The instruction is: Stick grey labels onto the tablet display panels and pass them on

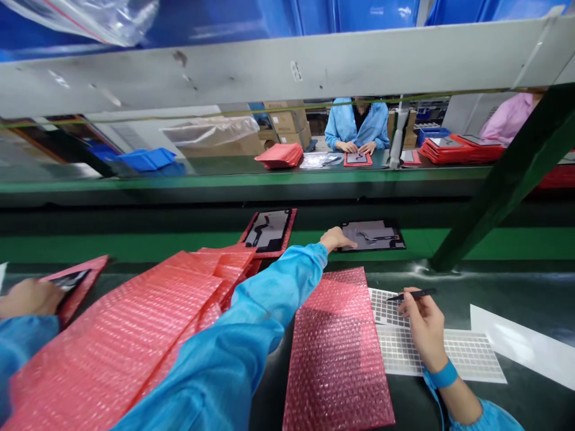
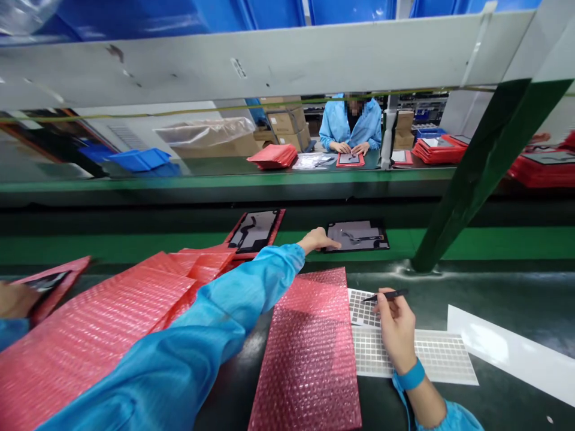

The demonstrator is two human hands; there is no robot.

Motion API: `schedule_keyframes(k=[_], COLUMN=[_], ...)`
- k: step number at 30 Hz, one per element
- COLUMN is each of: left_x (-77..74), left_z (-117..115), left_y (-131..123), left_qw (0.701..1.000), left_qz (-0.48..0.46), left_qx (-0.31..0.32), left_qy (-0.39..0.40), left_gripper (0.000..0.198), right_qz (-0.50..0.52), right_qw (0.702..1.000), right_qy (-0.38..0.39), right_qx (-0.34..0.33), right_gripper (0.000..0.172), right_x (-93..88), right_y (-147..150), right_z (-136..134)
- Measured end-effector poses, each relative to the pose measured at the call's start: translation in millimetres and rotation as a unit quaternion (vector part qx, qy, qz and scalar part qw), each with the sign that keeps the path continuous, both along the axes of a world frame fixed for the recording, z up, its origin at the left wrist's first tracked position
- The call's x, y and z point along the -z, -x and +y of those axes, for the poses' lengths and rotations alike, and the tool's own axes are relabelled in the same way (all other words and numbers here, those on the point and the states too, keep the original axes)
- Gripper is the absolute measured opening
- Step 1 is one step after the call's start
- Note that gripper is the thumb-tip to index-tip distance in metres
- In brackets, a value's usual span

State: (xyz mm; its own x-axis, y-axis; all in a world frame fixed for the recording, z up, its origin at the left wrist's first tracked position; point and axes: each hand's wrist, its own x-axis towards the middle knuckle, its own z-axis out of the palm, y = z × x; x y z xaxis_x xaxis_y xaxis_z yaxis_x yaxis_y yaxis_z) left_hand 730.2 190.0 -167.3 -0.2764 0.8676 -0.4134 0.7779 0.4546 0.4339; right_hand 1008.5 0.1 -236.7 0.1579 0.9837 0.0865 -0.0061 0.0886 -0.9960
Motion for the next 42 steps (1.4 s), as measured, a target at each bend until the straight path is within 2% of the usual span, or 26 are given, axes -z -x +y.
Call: schedule_keyframes(k=[3, 8, 13, 17, 21, 25, 29, 33, 38, 40, 42], left_x=[3.3, -3.1, -14.2, -30.2, -43.8, -41.5, -26.1, -4.6, 17.1, 18.0, 13.9], left_z=[7, 9, -6, -18, -45, -95, -145, -176, -182, -182, -185], left_y=[2, 9, 13, 15, 30, 45, 45, 36, 37, 40, 40], left_qw=[0.997, 0.977, 0.944, 0.892, 0.845, 0.821, 0.832, 0.865, 0.918, 0.936, 0.95], left_qz=[-0.06, -0.164, -0.28, -0.373, -0.42, -0.449, -0.459, -0.438, -0.333, -0.264, -0.195], left_qx=[-0.049, -0.13, -0.144, -0.142, -0.155, -0.154, -0.139, -0.106, -0.1, -0.111, -0.118], left_qy=[0.002, -0.03, -0.099, -0.211, -0.292, -0.318, -0.28, -0.221, -0.193, -0.203, -0.215], left_gripper=[0.035, 0.038, 0.038, 0.036, 0.038, 0.047, 0.055, 0.058, 0.05, 0.042, 0.042], right_qz=[-0.001, -0.006, -0.005, -0.004, 0.0, 0.011, 0.024, 0.018, -0.008, -0.02, -0.033], right_qw=[1.0, 1.0, 1.0, 1.0, 1.0, 0.999, 0.999, 1.0, 0.999, 0.998, 0.996], right_qy=[0.005, 0.001, -0.003, -0.01, -0.018, -0.027, -0.021, -0.01, 0.001, 0.008, 0.018], right_qx=[-0.001, -0.003, -0.005, 0.007, 0.026, 0.036, 0.04, 0.013, -0.034, -0.057, -0.078], right_gripper=[0.051, 0.05, 0.051, 0.054, 0.052, 0.048, 0.046, 0.048, 0.051, 0.051, 0.051], right_x=[-1.1, 0.8, 0.4, -4.1, -8.1, -8.9, -8.6, -10.9, -15.4, -15.9, -15.0], right_y=[0, 0, -2, -3, -4, -6, -9, -9, -8, -7, -5], right_z=[-1, -1, 2, 4, 7, 9, 11, 14, 13, 12, 11])
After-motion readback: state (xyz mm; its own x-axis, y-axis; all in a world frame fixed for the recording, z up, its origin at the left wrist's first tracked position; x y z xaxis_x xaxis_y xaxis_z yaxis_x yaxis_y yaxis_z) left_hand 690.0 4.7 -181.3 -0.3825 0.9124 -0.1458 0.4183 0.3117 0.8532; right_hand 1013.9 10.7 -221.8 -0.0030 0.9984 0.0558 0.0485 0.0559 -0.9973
